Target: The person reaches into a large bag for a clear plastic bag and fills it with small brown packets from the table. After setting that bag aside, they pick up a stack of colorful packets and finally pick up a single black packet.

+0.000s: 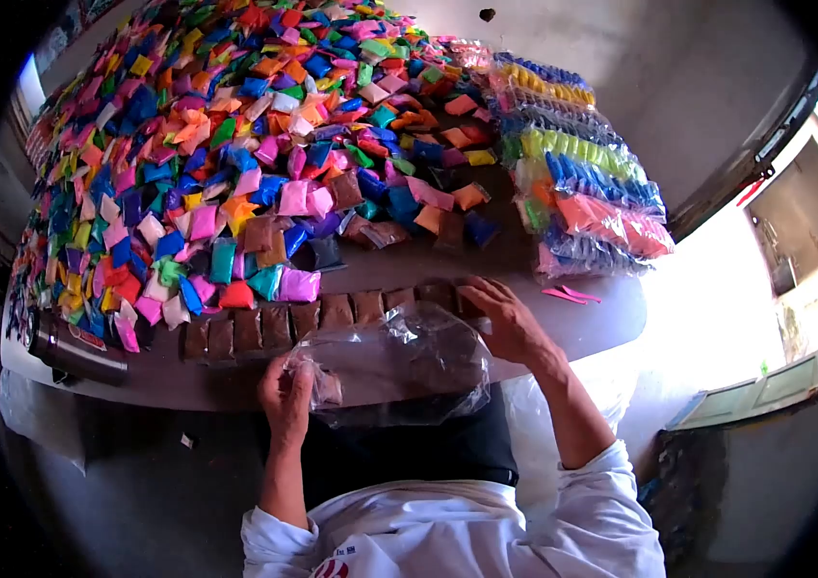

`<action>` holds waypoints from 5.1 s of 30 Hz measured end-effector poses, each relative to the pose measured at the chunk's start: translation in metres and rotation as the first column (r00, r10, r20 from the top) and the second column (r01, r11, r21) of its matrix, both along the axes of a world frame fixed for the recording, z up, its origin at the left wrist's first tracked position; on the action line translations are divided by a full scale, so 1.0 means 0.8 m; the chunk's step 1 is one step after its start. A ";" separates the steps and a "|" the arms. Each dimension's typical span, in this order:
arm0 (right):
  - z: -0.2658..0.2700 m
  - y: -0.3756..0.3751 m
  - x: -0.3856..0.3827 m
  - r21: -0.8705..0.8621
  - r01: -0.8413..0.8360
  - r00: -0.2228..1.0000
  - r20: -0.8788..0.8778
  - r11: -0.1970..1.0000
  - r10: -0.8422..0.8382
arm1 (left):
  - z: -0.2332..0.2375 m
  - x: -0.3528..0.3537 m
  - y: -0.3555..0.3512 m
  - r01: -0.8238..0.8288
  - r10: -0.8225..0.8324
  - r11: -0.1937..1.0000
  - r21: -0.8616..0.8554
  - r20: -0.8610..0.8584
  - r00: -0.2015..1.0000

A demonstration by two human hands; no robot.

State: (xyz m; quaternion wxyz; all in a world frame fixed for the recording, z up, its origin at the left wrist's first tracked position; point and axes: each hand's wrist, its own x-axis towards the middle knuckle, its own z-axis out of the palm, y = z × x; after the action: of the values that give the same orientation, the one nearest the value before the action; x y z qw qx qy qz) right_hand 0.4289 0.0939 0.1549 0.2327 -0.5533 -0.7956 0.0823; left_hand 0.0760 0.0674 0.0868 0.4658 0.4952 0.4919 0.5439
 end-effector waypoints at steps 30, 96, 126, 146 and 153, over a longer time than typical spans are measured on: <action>-0.019 0.055 -0.020 0.073 -0.138 0.990 0.022 0.988 0.136 | 0.003 0.006 0.000 -0.049 0.049 0.999 0.005 -0.007 0.999; 0.025 0.100 -0.048 -0.127 -0.473 0.879 -0.011 0.872 0.476 | 0.013 0.009 -0.001 -0.065 0.074 0.994 0.093 -0.091 0.993; -0.003 0.112 -0.106 -0.191 -0.521 0.834 0.092 0.832 0.544 | 0.013 0.008 -0.003 -0.049 0.052 0.996 0.080 -0.043 0.998; 0.096 -0.096 -0.071 0.092 -0.121 0.224 -0.968 0.988 0.117 | 0.001 0.016 0.000 -0.256 0.262 0.956 0.141 -0.030 0.964; 0.042 -0.074 -0.170 -0.215 0.055 0.861 -0.484 0.975 -0.155 | 0.011 0.020 0.002 -0.252 0.271 0.941 0.228 -0.058 0.961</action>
State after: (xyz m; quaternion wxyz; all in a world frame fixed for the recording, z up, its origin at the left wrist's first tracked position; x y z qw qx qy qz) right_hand 0.2927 0.0349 0.1887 0.3793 -0.5760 -0.6651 0.2862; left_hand 0.0916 0.0692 0.0955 0.3100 0.4971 0.5107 0.6293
